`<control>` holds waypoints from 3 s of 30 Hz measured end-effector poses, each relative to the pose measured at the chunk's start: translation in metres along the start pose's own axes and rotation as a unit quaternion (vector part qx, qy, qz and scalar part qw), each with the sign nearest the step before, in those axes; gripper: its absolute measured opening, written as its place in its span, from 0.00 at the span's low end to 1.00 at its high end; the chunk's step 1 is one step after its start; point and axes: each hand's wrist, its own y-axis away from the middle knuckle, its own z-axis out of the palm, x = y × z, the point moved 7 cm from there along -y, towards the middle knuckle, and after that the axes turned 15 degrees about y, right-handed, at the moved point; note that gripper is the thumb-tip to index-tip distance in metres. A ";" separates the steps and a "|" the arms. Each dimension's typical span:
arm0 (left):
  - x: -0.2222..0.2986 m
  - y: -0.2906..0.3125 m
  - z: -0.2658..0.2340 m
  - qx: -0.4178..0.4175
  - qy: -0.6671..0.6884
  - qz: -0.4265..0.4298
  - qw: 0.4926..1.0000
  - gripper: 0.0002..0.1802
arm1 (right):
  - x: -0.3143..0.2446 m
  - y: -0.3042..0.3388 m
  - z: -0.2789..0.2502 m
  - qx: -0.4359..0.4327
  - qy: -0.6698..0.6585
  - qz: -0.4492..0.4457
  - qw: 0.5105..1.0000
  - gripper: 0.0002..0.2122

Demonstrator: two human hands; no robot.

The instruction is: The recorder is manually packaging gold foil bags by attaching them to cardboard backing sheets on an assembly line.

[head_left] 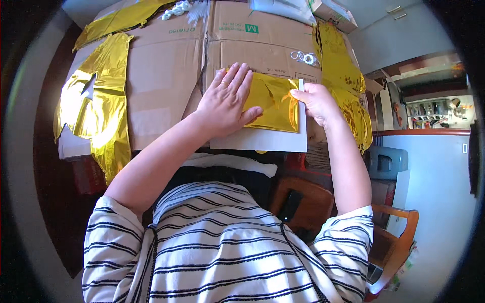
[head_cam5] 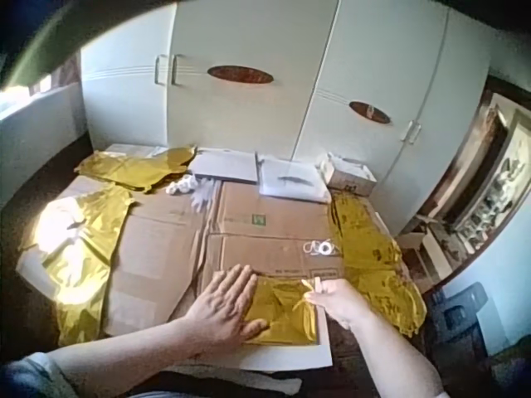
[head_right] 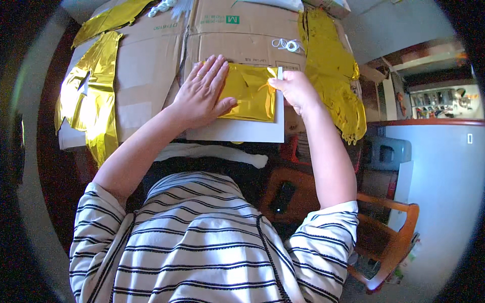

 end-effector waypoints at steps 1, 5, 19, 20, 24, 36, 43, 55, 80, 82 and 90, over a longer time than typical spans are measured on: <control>-0.001 0.000 0.000 -0.004 -0.008 -0.003 1.000 0.47 | -0.005 0.002 -0.004 0.013 0.069 0.005 0.998 0.11; -0.003 0.001 0.002 -0.012 -0.023 -0.006 1.000 0.48 | -0.023 0.015 -0.020 0.116 0.336 -0.014 0.934 0.16; -0.002 0.001 0.003 -0.005 -0.033 0.002 0.999 0.49 | -0.033 0.045 0.060 0.226 0.504 -0.225 0.803 0.37; -0.003 0.001 0.002 -0.007 -0.033 -0.004 0.999 0.48 | -0.031 0.044 0.059 0.229 0.499 -0.228 0.804 0.38; -0.004 0.005 -0.008 0.031 -0.037 -0.033 0.998 0.45 | -0.029 0.044 0.059 0.228 0.507 -0.221 0.801 0.39; -0.022 0.033 -0.039 0.017 -0.103 -0.145 0.984 0.47 | -0.031 0.045 0.060 0.220 0.512 -0.217 0.802 0.39; 0.026 -0.004 -0.045 0.041 0.015 -0.018 0.999 0.46 | -0.030 0.046 0.061 0.232 0.524 -0.221 0.789 0.38; -0.003 -0.005 -0.004 -0.010 -0.031 0.008 0.999 0.47 | -0.030 0.047 0.058 0.229 0.499 -0.235 0.802 0.37; -0.008 -0.004 0.000 -0.027 -0.052 -0.001 0.998 0.50 | -0.030 0.050 0.054 0.242 0.502 -0.215 0.802 0.36; -0.007 -0.006 0.001 -0.032 -0.048 0.000 0.998 0.50 | -0.024 0.063 0.030 0.291 0.294 -0.282 0.866 0.32; -0.006 -0.005 0.000 -0.053 -0.045 -0.016 0.997 0.50 | 0.054 0.159 0.023 0.353 0.157 -0.051 0.921 0.14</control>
